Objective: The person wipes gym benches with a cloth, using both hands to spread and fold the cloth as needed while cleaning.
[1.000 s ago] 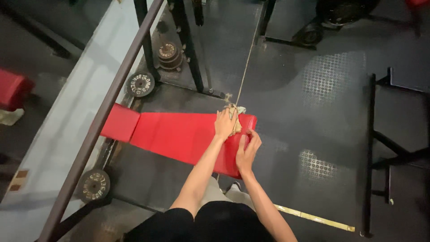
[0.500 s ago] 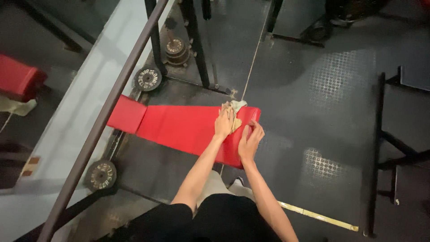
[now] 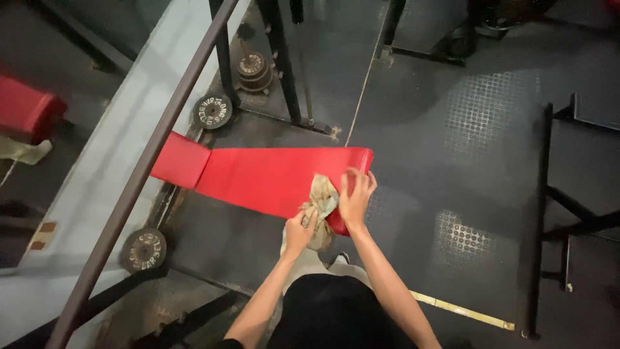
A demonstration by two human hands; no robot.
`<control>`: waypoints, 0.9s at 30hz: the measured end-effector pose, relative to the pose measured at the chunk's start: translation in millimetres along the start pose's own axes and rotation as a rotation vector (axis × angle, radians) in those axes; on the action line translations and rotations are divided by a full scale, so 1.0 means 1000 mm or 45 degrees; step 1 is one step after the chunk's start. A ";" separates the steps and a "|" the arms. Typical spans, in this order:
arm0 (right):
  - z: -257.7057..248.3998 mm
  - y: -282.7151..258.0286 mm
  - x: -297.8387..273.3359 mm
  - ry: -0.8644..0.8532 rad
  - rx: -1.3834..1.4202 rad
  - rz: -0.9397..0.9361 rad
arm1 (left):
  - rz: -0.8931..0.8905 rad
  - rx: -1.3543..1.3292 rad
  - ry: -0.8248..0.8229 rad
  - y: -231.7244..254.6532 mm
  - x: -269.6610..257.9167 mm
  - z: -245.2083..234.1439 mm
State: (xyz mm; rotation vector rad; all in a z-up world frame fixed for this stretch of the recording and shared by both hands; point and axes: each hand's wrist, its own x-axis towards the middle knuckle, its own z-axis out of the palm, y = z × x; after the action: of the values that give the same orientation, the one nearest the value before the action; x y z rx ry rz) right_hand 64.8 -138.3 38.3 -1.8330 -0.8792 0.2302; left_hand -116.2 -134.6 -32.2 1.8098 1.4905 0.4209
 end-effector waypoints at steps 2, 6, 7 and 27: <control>-0.012 -0.027 0.002 -0.059 -0.184 -0.313 | 0.203 -0.590 -0.005 -0.025 0.007 0.013; -0.021 -0.015 -0.021 -0.448 0.123 -0.408 | 0.131 -1.163 -0.220 0.030 0.003 -0.021; -0.020 -0.002 -0.031 -0.633 0.376 -0.216 | 0.295 -1.180 -0.292 0.068 -0.004 -0.050; -0.143 0.095 -0.054 0.229 0.781 0.674 | 0.324 -0.934 -0.224 0.108 0.007 -0.046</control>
State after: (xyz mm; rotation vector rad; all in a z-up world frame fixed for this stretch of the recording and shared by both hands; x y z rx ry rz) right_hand 146.0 -295.8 6.6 -1.4360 -0.1435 0.5859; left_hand -69.3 -118.6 74.0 1.3872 0.8221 0.7911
